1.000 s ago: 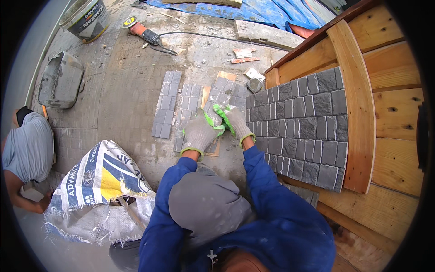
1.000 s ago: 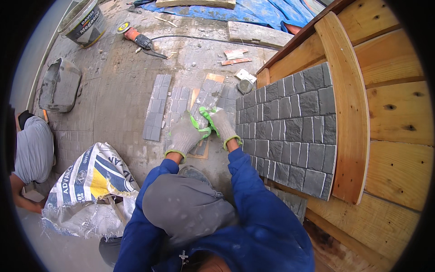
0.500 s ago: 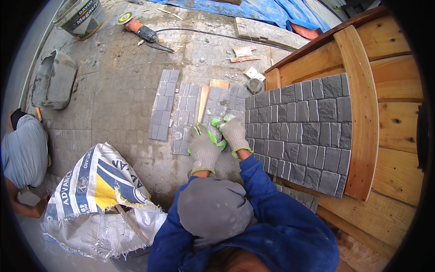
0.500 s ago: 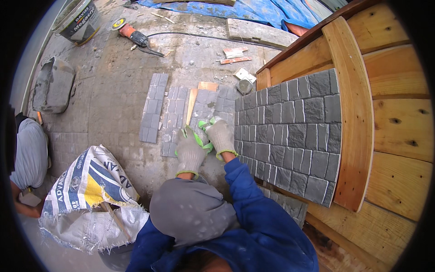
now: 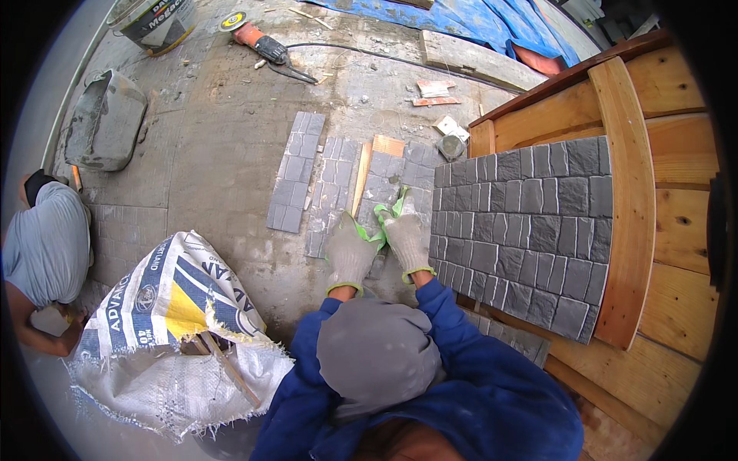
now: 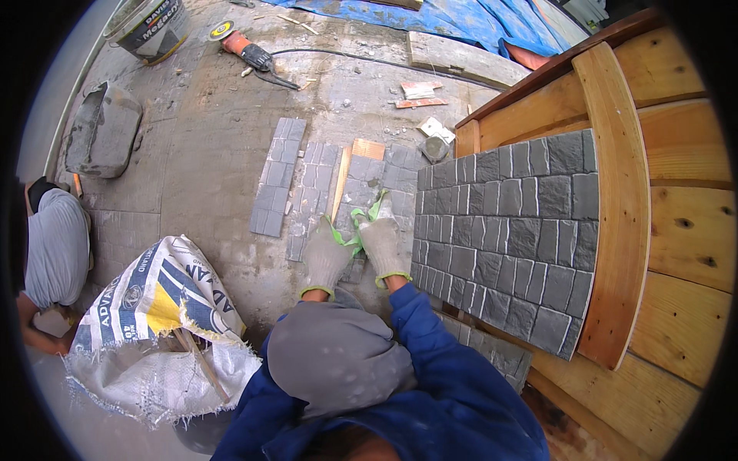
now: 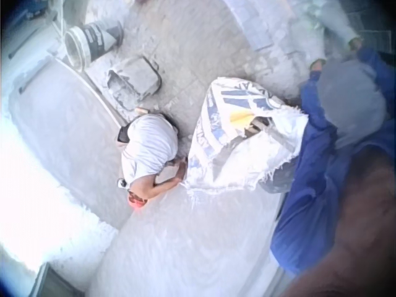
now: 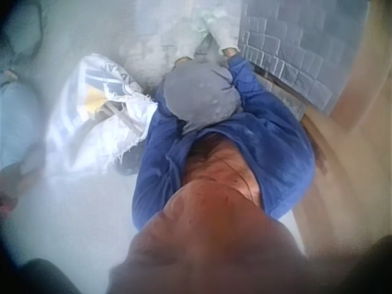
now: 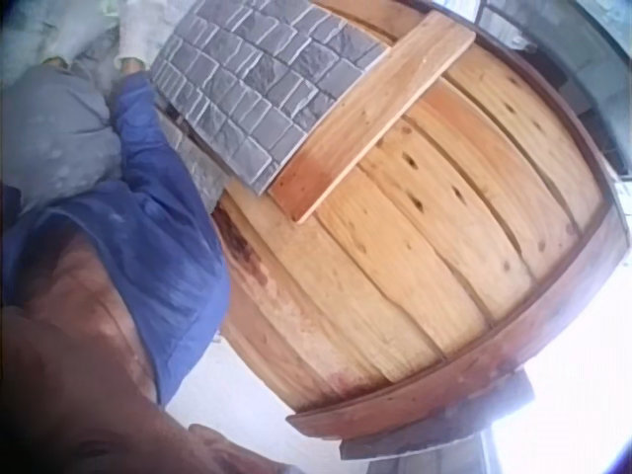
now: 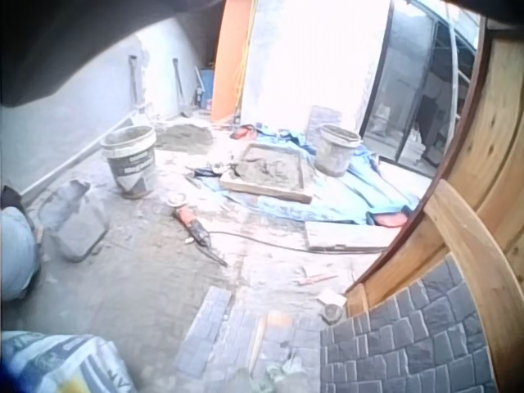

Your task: The person retrieves stone-like tiles from a bag and places them onto a prepared surface. They handle the tiles one at a time, arranging them in rows while another worker is visible nearby.

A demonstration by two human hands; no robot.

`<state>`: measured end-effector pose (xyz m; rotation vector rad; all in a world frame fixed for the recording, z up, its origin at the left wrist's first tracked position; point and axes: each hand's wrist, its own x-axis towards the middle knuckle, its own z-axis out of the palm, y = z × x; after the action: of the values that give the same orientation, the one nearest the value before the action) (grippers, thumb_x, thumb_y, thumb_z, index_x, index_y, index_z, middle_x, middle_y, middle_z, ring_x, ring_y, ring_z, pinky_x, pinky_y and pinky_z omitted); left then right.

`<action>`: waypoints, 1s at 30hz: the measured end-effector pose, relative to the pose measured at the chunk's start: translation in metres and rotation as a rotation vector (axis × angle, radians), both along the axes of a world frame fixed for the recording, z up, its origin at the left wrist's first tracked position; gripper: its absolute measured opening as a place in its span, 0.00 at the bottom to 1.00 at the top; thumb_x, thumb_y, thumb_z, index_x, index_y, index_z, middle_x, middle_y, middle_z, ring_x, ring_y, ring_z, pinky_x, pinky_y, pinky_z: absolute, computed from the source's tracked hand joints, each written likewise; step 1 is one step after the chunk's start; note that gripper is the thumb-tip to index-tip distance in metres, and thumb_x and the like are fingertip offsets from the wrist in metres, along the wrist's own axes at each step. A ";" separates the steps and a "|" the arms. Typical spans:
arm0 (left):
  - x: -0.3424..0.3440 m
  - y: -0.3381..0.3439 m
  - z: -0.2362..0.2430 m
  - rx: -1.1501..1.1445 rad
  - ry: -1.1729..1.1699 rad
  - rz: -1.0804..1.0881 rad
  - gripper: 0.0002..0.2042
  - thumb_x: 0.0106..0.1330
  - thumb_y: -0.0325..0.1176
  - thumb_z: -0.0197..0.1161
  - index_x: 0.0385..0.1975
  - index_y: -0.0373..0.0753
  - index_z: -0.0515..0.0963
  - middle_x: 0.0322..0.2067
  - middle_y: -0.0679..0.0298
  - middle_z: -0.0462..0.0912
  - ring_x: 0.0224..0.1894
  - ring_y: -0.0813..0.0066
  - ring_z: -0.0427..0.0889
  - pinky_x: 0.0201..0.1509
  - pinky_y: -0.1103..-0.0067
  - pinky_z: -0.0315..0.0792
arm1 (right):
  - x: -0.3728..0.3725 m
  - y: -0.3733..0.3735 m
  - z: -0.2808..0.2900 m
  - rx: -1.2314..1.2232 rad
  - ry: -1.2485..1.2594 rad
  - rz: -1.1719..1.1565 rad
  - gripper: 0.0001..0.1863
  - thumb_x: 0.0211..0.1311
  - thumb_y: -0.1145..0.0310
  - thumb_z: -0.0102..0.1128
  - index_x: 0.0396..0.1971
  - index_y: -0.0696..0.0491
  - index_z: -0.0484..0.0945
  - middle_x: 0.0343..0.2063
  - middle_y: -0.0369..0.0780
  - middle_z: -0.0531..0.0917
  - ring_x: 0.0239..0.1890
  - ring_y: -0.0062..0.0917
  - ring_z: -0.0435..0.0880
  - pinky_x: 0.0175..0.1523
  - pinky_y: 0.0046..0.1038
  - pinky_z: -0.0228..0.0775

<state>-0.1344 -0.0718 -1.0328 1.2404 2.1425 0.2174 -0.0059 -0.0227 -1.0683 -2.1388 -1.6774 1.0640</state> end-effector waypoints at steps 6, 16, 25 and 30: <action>-0.010 -0.011 -0.045 0.130 -0.433 0.343 0.44 0.50 0.51 0.79 0.63 0.27 0.70 0.46 0.41 0.85 0.50 0.47 0.85 0.52 0.63 0.78 | -0.003 0.004 -0.005 -0.052 0.063 -0.022 0.30 0.59 0.55 0.70 0.51 0.64 0.77 0.34 0.58 0.86 0.38 0.56 0.86 0.42 0.48 0.76; -0.001 0.005 -0.045 -0.121 -0.453 0.277 0.36 0.48 0.51 0.79 0.49 0.26 0.78 0.40 0.41 0.86 0.43 0.46 0.87 0.45 0.61 0.79 | 0.008 0.001 -0.002 0.221 0.048 0.116 0.37 0.60 0.53 0.71 0.62 0.61 0.72 0.36 0.59 0.85 0.41 0.54 0.86 0.40 0.46 0.75; 0.013 0.023 0.030 0.044 -0.085 0.022 0.26 0.58 0.49 0.71 0.46 0.34 0.74 0.39 0.45 0.84 0.42 0.46 0.87 0.44 0.56 0.80 | 0.014 -0.023 -0.017 0.170 0.390 0.018 0.21 0.78 0.60 0.49 0.58 0.61 0.77 0.48 0.56 0.84 0.47 0.49 0.84 0.52 0.39 0.76; 0.014 0.022 0.020 0.003 0.061 -0.005 0.23 0.61 0.47 0.68 0.48 0.37 0.74 0.41 0.48 0.84 0.42 0.47 0.87 0.43 0.57 0.80 | 0.015 -0.023 -0.005 0.207 0.067 0.322 0.22 0.78 0.61 0.44 0.54 0.62 0.79 0.53 0.57 0.82 0.54 0.55 0.79 0.58 0.46 0.70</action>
<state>-0.1205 -0.0496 -1.0127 1.2690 2.1912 0.1825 0.0094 -0.0458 -1.0736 -1.7276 -2.0474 0.9756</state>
